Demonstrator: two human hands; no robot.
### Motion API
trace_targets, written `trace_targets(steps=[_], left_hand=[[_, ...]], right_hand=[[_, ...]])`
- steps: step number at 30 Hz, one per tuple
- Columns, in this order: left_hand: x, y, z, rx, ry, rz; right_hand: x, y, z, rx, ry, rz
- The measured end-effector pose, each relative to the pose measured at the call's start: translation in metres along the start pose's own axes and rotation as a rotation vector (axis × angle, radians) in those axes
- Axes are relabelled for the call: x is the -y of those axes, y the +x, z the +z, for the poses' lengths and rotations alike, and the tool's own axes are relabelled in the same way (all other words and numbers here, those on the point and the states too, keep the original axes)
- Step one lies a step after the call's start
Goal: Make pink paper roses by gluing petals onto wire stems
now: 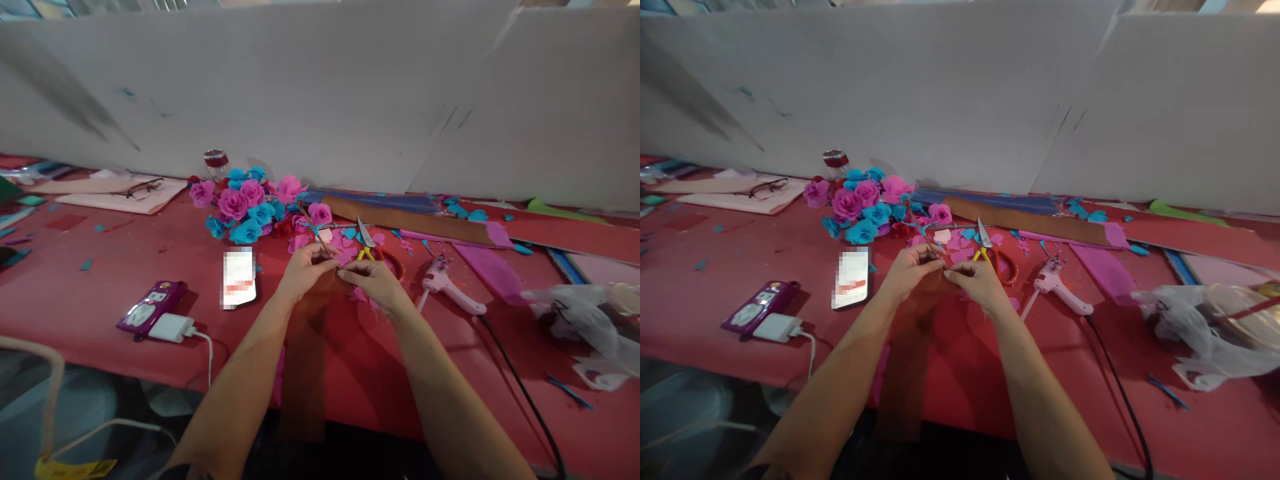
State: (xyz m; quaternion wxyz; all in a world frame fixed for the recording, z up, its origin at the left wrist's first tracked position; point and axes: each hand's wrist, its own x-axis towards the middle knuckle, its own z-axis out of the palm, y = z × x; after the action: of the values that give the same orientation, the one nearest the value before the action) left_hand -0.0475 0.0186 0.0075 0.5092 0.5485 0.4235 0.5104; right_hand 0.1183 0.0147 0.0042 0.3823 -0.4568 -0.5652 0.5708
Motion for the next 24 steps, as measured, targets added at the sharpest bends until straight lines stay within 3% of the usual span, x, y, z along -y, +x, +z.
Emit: trace_targets(steps=[5, 10, 13, 20, 24], left_hand=[[-0.0014, -0.0012, -0.0005, 0.000, -0.016, -0.032], [-0.0037, -0.0026, 0.0013, 0.016, -0.048, -0.048], [-0.0063, -0.0034, 0.0028, -0.033, -0.072, -0.038], [-0.0035, -0.0010, 0.0015, -0.164, -0.111, 0.049], [-0.0010, 0.0001, 0.0008, -0.216, -0.145, 0.099]], right_hand=[[0.0025, -0.0020, -0.0048, 0.083, 0.059, 0.046], [0.0033, -0.0008, -0.0067, 0.082, 0.112, 0.100], [0.0043, -0.0005, -0.0072, 0.062, 0.152, 0.099], [0.0090, -0.0027, -0.0089, 0.021, 0.171, -0.026], [0.0072, -0.0021, 0.0000, -0.071, 0.254, -0.084]])
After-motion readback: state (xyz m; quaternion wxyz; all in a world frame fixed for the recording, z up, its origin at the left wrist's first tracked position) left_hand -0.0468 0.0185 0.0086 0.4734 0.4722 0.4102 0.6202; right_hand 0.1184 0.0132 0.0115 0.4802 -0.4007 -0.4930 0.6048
